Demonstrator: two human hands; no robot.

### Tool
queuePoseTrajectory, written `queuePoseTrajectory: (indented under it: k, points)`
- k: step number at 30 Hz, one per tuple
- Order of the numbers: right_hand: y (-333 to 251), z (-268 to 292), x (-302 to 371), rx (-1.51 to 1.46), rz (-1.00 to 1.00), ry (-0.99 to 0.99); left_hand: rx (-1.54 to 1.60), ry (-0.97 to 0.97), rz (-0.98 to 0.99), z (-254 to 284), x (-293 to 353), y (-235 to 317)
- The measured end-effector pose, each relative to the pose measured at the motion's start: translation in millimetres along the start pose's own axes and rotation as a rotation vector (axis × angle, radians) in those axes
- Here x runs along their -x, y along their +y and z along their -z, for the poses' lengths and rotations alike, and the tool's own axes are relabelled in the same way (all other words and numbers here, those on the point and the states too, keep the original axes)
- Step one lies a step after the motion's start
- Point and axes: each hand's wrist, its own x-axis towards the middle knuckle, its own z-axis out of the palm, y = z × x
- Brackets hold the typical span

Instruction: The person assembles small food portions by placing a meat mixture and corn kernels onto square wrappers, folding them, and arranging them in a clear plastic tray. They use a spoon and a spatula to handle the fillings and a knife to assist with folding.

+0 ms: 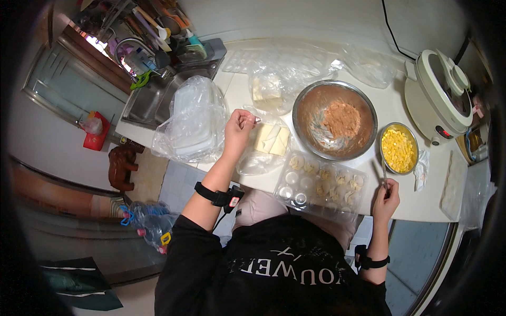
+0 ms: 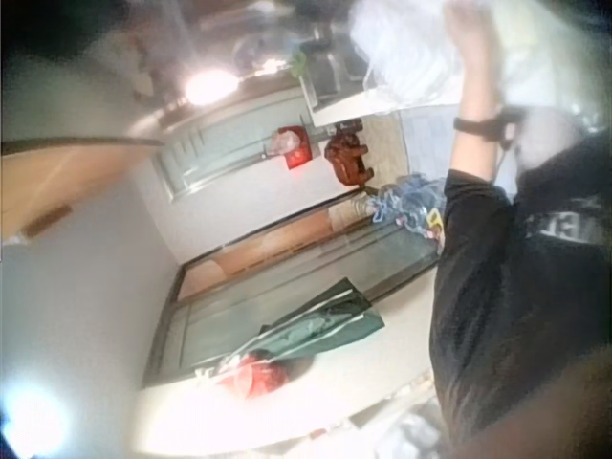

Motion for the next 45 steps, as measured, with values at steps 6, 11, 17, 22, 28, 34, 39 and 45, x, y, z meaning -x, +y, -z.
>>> queuePoseTrajectory:
  k: [6, 11, 17, 22, 28, 34, 39, 45]
  points:
    - [-1.4, 0.2, -0.1, -0.003, 0.019, -0.005, -0.864, -0.256, -0.228, -23.4, 20.3, 6.8]
    - [10.5, 0.8, 0.3, -0.031, 0.073, -0.006, -0.875, -0.237, -0.176, -21.2, 16.0, 0.8]
    - [-8.4, 12.7, 2.0, -0.197, 0.079, 0.105, -0.085, -0.183, 0.119, 4.3, 7.5, 28.1]
    - [-95.5, 40.1, -21.1, -0.303, -0.187, -0.161, 0.096, -0.376, 0.149, -7.3, 15.1, 71.2]
    - [-182.2, -7.2, -38.2, -0.519, -0.2, -0.767, 0.33, -0.656, 0.219, -57.0, 35.9, 104.5]
    - [-200.6, -30.0, -29.7, -0.741, -0.451, -0.809, 0.281, -0.669, 0.193, -73.7, 47.9, 93.2]
    - [-199.9, -29.3, -29.9, -0.519, -0.317, -0.62, 0.102, -0.546, 0.138, -70.6, 39.6, 64.5]
    - [-203.8, -45.6, -24.3, -0.198, 0.089, -0.654, 0.79, -0.781, 0.722, -67.9, 51.1, 61.2]
